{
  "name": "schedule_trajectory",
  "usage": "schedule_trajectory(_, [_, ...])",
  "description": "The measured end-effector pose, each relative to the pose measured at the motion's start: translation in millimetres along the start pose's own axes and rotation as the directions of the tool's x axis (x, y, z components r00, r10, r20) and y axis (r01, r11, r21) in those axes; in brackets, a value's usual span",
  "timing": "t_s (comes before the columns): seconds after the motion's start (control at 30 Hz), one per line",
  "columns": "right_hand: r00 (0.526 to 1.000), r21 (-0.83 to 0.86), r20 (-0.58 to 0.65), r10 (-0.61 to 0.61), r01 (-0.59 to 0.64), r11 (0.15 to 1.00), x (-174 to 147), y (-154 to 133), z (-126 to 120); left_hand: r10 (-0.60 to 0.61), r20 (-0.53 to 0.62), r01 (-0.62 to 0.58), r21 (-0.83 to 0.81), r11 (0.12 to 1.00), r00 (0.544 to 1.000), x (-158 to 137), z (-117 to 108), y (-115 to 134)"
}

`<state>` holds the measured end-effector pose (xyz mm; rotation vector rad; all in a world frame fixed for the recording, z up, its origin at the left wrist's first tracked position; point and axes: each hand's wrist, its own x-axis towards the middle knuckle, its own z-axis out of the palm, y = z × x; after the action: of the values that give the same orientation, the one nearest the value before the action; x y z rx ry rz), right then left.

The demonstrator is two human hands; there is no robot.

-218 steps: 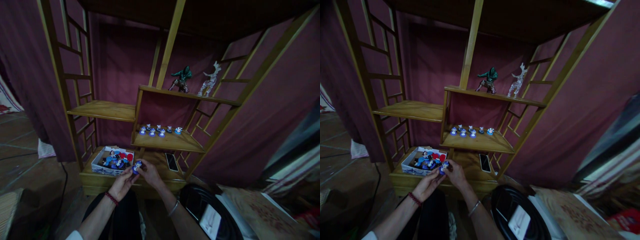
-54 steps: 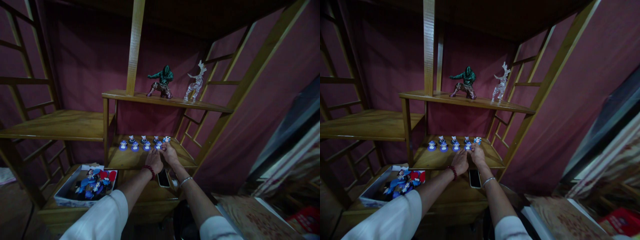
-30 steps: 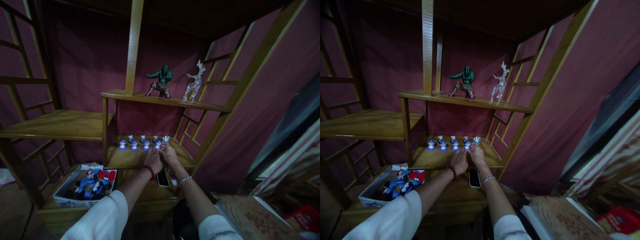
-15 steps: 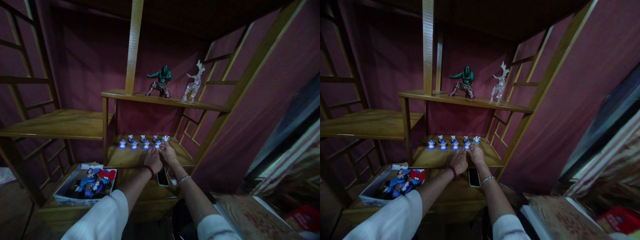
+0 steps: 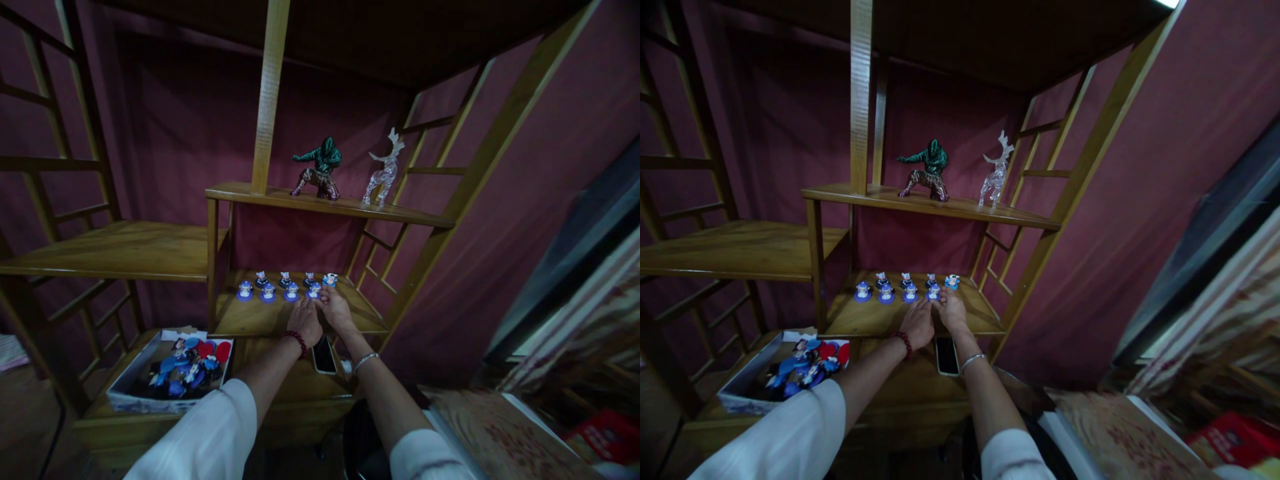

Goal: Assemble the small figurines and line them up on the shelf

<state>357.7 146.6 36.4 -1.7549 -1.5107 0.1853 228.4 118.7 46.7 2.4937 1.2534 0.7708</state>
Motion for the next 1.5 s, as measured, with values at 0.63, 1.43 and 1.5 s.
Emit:
schedule_trajectory(0.63, [0.992,-0.016,-0.100,0.079,-0.081,0.997,-30.1,-19.3,-14.9,0.040,-0.120,-0.052,-0.100,0.994,0.992,-17.3,-8.1,-0.4])
schedule_trajectory(1.43, [0.998,-0.164,-0.022,-0.059,0.055,0.985,-86.6,-51.9,-17.5,0.087,-0.083,-0.096,-0.108,0.990,0.993,-68.6,-36.3,9.0])
schedule_trajectory(1.5, [0.996,-0.191,-0.028,-0.084,0.077,0.979,-91.6,-53.4,-16.2,0.103,-0.092,-0.112,-0.098,0.989,0.990,-74.2,-37.1,7.7])
